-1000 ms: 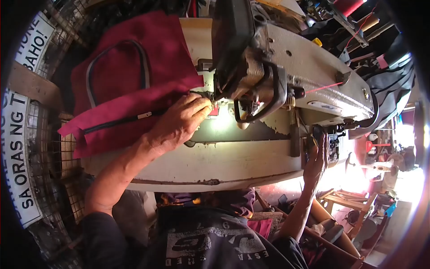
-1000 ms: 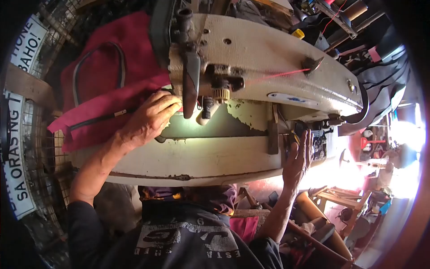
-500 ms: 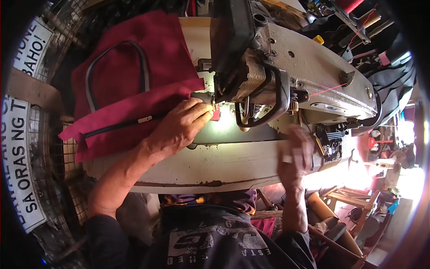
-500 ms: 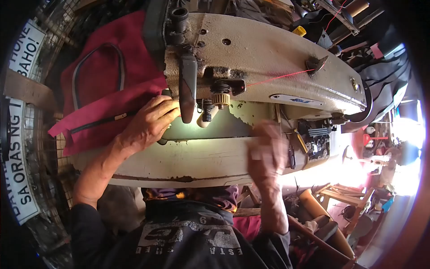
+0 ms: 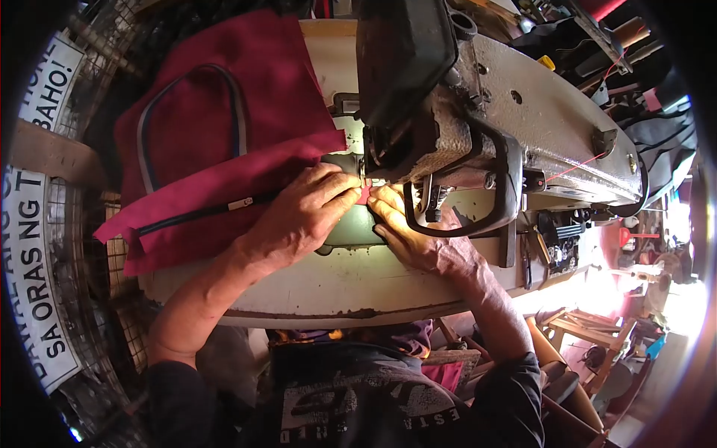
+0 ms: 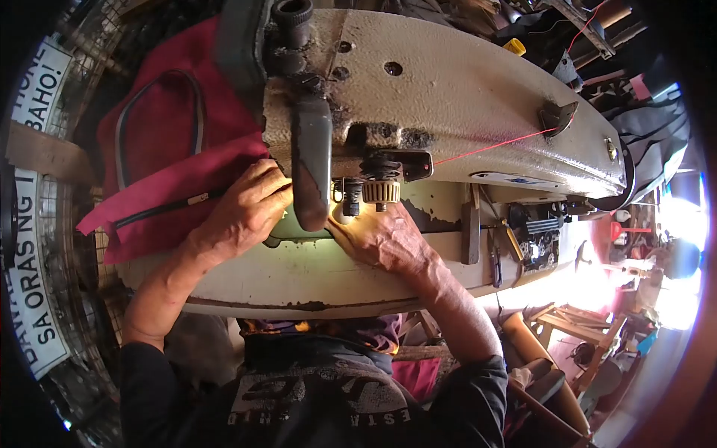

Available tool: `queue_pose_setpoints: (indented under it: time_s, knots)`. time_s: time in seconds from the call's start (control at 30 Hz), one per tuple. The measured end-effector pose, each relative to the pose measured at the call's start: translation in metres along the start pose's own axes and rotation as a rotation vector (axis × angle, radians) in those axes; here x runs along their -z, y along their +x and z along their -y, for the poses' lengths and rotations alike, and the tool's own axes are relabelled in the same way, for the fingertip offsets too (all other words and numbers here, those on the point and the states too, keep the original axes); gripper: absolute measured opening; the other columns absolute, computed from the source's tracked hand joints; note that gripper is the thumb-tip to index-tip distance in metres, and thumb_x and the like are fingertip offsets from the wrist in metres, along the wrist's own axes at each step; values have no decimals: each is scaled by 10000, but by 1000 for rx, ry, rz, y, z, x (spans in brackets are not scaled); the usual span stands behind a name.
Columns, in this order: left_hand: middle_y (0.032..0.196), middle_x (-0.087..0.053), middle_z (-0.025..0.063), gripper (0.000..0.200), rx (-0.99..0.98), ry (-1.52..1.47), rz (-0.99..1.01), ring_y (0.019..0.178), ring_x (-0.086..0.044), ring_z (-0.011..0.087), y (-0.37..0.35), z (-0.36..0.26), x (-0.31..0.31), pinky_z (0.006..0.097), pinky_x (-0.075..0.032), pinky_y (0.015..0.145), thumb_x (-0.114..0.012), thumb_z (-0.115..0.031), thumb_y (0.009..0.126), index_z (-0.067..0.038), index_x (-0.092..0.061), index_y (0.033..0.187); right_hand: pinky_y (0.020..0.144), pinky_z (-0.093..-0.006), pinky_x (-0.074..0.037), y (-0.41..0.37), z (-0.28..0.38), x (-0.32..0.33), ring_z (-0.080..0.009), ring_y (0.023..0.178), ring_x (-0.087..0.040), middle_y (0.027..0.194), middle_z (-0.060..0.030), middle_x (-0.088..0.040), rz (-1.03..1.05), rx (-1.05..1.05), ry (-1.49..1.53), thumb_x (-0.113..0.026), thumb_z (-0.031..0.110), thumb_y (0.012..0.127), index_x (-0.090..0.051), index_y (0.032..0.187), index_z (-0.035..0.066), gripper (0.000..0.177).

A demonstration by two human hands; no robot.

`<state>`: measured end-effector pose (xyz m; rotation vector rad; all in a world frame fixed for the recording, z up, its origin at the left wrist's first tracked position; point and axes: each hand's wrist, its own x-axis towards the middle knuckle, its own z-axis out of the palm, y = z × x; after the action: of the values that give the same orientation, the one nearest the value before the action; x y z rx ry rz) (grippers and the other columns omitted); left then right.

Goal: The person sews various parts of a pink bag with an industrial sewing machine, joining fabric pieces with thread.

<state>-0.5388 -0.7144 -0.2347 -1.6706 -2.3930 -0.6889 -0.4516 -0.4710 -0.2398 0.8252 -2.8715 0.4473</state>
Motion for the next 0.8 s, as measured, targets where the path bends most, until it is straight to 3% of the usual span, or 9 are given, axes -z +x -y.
queue_pose_setpoints:
  time_s: [0.2, 0.3, 0.4, 0.8]
  knots:
    - [1156, -624, 152, 315, -17, -1, -4, 1092, -598, 311, 2, 2, 2, 410, -509, 996, -642, -6, 834, 74, -652, 1138, 908, -447, -556, 0, -3, -2, -334, 1131, -650, 1295, -142, -649, 95, -73, 18, -717, 212, 917, -637, 1308, 53, 430]
    - [1148, -626, 153, 308, -15, 29, -6, 1070, -598, 306, 2, 1, 0, 404, -514, 966, -638, -1, 838, 74, -650, 1136, 853, -464, -542, -2, -4, -7, -327, 962, -670, 1027, -127, -683, 29, -97, 43, -688, 284, 942, -691, 1083, 84, 245]
    - [1144, -627, 149, 307, -21, 56, -16, 1059, -597, 302, 4, 2, 1, 399, -516, 936, -636, 4, 841, 70, -647, 1141, 901, -449, -554, 5, -6, -3, -338, 1051, -687, 1220, -154, -699, -1, -89, 37, -726, 254, 925, -661, 1294, 53, 425]
    - [1149, -623, 129, 315, -1, -16, -38, 1076, -583, 300, 8, 6, -1, 402, -500, 965, -668, 22, 814, 53, -658, 1127, 847, -453, -551, 10, -10, 0, -349, 975, -693, 1116, -174, -723, -88, -48, 96, -764, 213, 891, -682, 1238, 16, 407]
